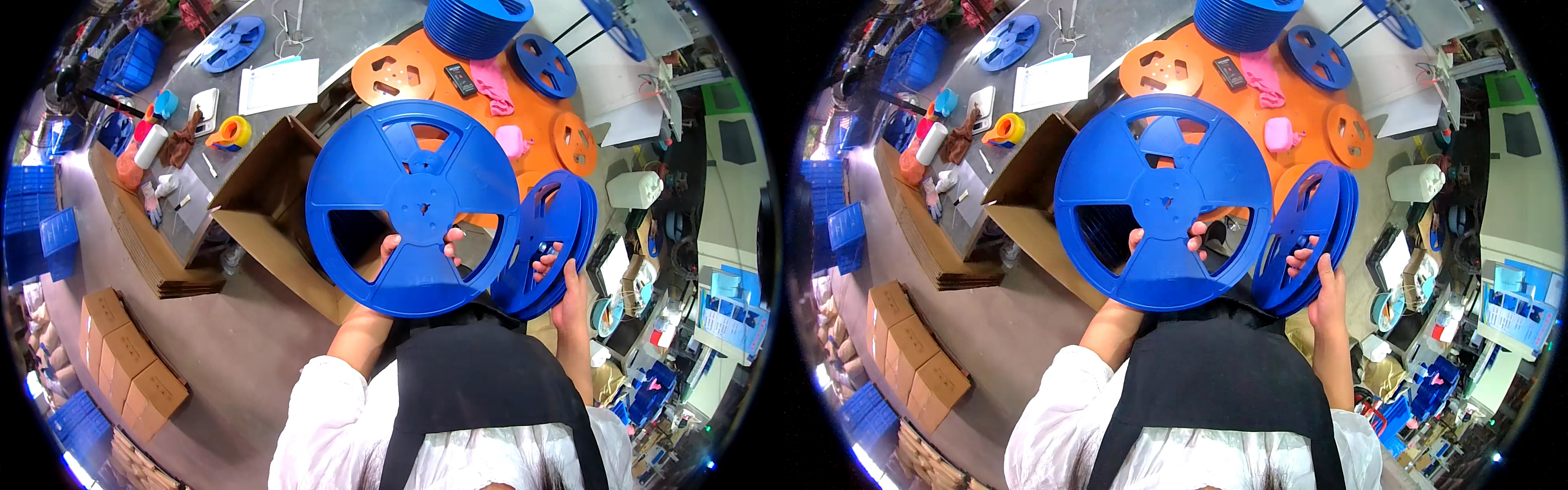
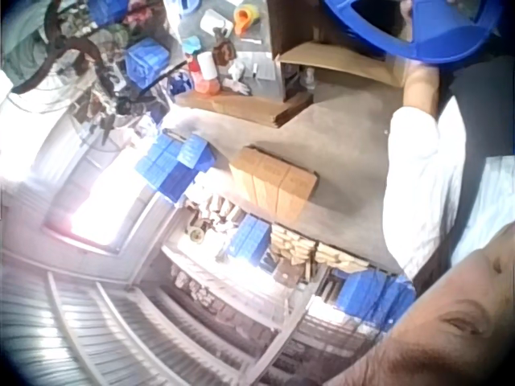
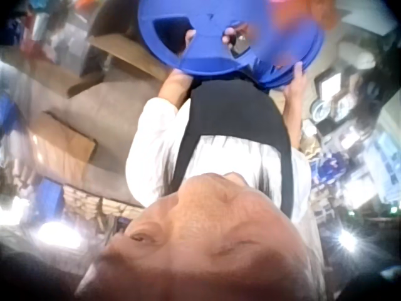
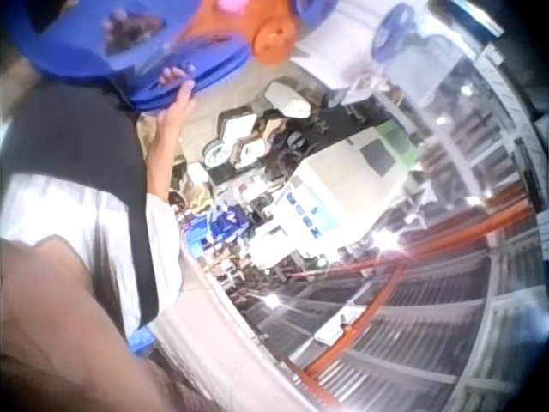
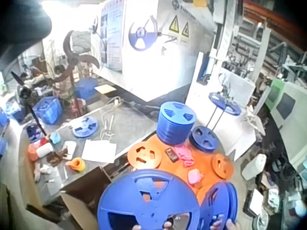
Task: The person repeatedly picks up blue plastic reels from a cardboard box and stacks them on a nearby table. The person handles the reels one by one, occasionally wiping them with a pink cloth, and arranges them into neat piles.
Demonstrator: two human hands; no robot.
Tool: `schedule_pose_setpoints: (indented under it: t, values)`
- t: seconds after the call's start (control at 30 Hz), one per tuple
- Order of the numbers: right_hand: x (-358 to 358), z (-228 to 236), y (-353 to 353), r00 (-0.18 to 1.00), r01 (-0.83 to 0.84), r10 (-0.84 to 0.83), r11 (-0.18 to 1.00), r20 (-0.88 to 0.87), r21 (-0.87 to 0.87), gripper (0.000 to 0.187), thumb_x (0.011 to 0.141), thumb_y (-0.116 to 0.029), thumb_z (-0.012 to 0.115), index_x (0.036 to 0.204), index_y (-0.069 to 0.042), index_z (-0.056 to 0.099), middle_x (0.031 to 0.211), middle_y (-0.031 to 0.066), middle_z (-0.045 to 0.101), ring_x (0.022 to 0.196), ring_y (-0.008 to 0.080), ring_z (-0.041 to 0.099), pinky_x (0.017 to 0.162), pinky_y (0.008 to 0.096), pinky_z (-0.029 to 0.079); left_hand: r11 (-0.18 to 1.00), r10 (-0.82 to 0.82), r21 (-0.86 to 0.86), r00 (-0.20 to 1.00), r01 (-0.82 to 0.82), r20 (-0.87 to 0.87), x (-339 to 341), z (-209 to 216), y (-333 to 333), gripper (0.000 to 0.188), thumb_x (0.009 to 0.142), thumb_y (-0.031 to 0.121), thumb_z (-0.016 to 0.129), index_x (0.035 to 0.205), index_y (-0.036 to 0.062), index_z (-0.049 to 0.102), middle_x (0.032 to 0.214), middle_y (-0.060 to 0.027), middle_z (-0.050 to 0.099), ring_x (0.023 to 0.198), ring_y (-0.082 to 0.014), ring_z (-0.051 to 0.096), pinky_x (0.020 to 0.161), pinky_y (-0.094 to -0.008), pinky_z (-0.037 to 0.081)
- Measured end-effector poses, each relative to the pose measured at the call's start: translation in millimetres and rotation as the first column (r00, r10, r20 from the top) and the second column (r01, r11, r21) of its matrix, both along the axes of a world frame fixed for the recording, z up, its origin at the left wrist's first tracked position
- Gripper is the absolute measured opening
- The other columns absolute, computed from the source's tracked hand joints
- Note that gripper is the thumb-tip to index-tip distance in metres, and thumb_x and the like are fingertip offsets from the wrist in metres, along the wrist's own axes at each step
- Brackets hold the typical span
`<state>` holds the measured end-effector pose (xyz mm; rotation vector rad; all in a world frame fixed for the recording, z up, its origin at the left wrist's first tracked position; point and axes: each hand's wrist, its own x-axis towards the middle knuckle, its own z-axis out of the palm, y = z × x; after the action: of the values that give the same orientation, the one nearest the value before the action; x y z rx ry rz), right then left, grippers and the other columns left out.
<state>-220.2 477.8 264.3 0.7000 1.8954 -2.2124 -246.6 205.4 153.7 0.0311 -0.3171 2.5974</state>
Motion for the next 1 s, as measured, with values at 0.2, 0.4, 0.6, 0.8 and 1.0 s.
schedule_pose_setpoints:
  t: [0.2, 0.4, 0.6, 0.8, 1.0]
  values:
    - [3.0, -7.4, 22.8, 0.978, 0.185, -0.182, 0.983, 0.106, -0.014, 0.042, 0.098, -0.038, 0.046, 0.122, -0.004, 0.050, 0.093, 0.0091, 0.063, 0.083, 0.0197, 0.065, 0.074, 0.0324, 0.054, 0.992, 0.008, -0.126, 0.999, -0.001, 0.053, -6.1, 7.4, -3.0, 0.072, 0.084, 0.036, 0.059, 0.141, 0.0022, 0.030, 0.119, -0.0239, 0.054, 0.099, -0.0277, 0.059, 0.092, -0.0455, 0.049]
    - [3.1, -14.3, 36.3, 0.957, 0.286, -0.286, 0.958, 0.053, -0.007, 0.047, 0.094, -0.039, 0.054, 0.120, 0.001, 0.051, 0.098, 0.0122, 0.063, 0.086, 0.0211, 0.064, 0.072, 0.0335, 0.055, 0.112, 0.191, -0.988, 0.974, 0.103, 0.123, -60.0, -102.3, -11.7, 0.077, 0.078, 0.026, 0.067, 0.144, 0.0068, 0.031, 0.125, -0.0191, 0.055, 0.102, -0.0293, 0.060, 0.089, -0.0378, 0.049]
    - [1.7, -7.9, 82.4, 0.941, 0.334, -0.339, 0.930, -0.002, -0.154, 0.055, 0.095, -0.047, 0.046, 0.126, -0.002, 0.050, 0.094, 0.0092, 0.064, 0.080, 0.0198, 0.064, 0.071, 0.0332, 0.054, -0.794, 0.075, -0.587, 0.984, 0.157, 0.161, -122.5, -176.3, 23.0, 0.089, 0.069, 0.046, 0.069, 0.146, 0.0272, 0.027, 0.115, -0.0241, 0.058, 0.106, -0.0401, 0.057, 0.091, -0.0504, 0.044]
    - [-2.9, -17.9, 133.0, 0.914, 0.352, -0.404, 0.832, -0.035, -0.428, 0.059, 0.097, -0.050, 0.037, 0.129, -0.001, 0.046, 0.091, 0.0074, 0.063, 0.073, 0.0196, 0.061, 0.068, 0.0336, 0.052, -0.947, 0.135, -0.258, 0.967, 0.190, 0.215, -161.3, -181.0, 65.6, 0.090, 0.073, 0.047, 0.070, 0.147, 0.0314, 0.021, 0.115, -0.0224, 0.055, 0.106, -0.0405, 0.055, 0.090, -0.0537, 0.040]
    - [-43.6, -42.2, 153.7, 0.937, 0.288, -0.348, 0.769, 0.004, -0.571, 0.061, 0.095, -0.052, 0.040, 0.129, -0.001, 0.046, 0.090, 0.0078, 0.063, 0.074, 0.0202, 0.061, 0.069, 0.0355, 0.052, -0.938, 0.102, -0.307, 0.975, 0.160, 0.196, -168.1, -165.0, 68.1, 0.087, 0.079, 0.048, 0.068, 0.147, 0.0146, 0.025, 0.141, -0.0262, 0.032, 0.128, -0.0419, 0.034, 0.098, -0.0589, 0.034]
